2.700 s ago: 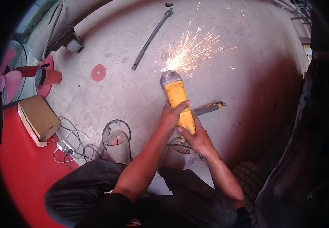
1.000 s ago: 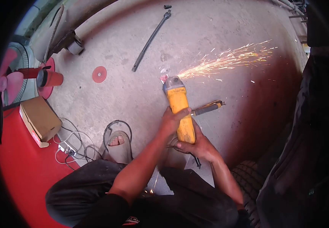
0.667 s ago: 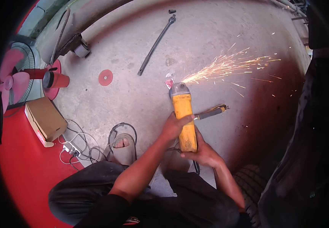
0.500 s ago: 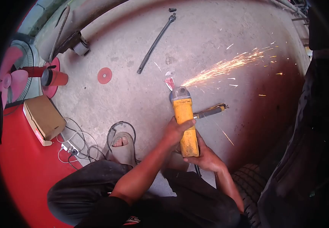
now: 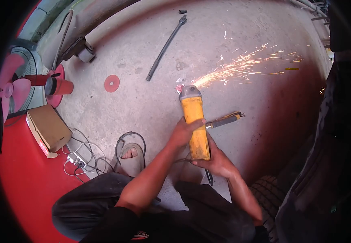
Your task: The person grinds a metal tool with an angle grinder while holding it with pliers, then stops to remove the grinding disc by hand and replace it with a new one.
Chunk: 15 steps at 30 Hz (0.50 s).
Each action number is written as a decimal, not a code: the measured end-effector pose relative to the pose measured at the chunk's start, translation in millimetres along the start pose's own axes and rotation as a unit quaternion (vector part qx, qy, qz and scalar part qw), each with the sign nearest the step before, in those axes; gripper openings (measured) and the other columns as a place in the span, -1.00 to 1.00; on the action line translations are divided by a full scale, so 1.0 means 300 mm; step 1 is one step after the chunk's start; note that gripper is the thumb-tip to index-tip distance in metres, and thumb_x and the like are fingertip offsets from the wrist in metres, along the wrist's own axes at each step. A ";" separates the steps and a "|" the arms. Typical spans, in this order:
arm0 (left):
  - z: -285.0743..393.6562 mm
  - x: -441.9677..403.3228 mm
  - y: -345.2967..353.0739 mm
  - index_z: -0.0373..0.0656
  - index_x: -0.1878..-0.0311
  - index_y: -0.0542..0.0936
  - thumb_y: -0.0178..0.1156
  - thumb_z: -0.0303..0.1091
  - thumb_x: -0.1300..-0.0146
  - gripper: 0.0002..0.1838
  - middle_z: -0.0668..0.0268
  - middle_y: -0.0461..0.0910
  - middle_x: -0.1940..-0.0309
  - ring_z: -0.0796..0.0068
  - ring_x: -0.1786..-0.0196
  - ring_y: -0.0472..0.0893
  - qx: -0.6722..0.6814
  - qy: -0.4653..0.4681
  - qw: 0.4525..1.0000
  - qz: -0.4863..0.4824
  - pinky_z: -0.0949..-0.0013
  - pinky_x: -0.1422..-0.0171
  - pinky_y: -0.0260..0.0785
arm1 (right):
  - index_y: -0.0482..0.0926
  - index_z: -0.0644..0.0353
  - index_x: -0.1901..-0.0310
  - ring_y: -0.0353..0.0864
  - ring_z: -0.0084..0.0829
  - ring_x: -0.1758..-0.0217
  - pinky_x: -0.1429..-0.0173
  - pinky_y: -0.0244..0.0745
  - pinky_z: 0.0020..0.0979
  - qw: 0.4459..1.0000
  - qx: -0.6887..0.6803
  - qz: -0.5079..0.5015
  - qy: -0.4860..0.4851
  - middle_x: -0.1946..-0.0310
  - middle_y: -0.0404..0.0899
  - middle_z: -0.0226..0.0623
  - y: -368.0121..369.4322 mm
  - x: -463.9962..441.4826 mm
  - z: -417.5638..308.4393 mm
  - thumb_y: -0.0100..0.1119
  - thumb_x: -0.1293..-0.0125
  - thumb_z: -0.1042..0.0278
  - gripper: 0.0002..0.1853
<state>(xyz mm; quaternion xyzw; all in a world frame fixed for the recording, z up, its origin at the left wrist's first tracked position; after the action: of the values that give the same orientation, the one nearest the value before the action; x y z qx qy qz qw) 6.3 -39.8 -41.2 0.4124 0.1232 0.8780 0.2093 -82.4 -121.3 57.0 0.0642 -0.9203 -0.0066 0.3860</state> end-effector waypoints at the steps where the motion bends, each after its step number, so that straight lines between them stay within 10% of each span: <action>1: -0.006 0.031 0.010 -0.34 -0.20 0.52 0.50 -0.12 -0.26 -0.38 0.20 0.67 0.10 0.40 0.11 0.68 0.001 -0.001 1.000 0.000 0.29 0.00 0.56 | -0.17 0.27 -0.68 0.28 -0.32 -0.58 -0.62 0.24 -0.24 1.000 0.009 -0.004 0.011 -0.51 0.28 -0.15 0.006 0.017 0.015 0.56 -0.20 0.53 0.20; 15: 0.080 -0.011 -0.017 -0.32 -0.18 0.53 0.50 -0.12 -0.25 -0.40 0.22 0.66 0.14 0.39 0.13 0.68 0.065 -0.002 0.998 0.009 0.28 -0.02 0.55 | -0.11 0.27 -0.66 0.42 -0.35 -0.47 -0.53 0.37 -0.24 0.999 0.043 0.012 0.013 -0.39 0.42 -0.19 -0.003 -0.081 -0.016 0.55 -0.15 0.60 0.18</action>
<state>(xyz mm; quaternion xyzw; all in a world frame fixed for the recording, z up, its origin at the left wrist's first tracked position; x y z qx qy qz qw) 28.1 -35.7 -30.4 0.4280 0.1756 0.8693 0.1741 -61.9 -119.2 43.2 0.0698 -0.9155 0.0380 0.3944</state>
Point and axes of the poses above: each hand's wrist, its own x-axis away from the middle knuckle, its own y-axis out of the palm, z = x × y, the point moved 8 cm from there along -x, towards the middle knuckle
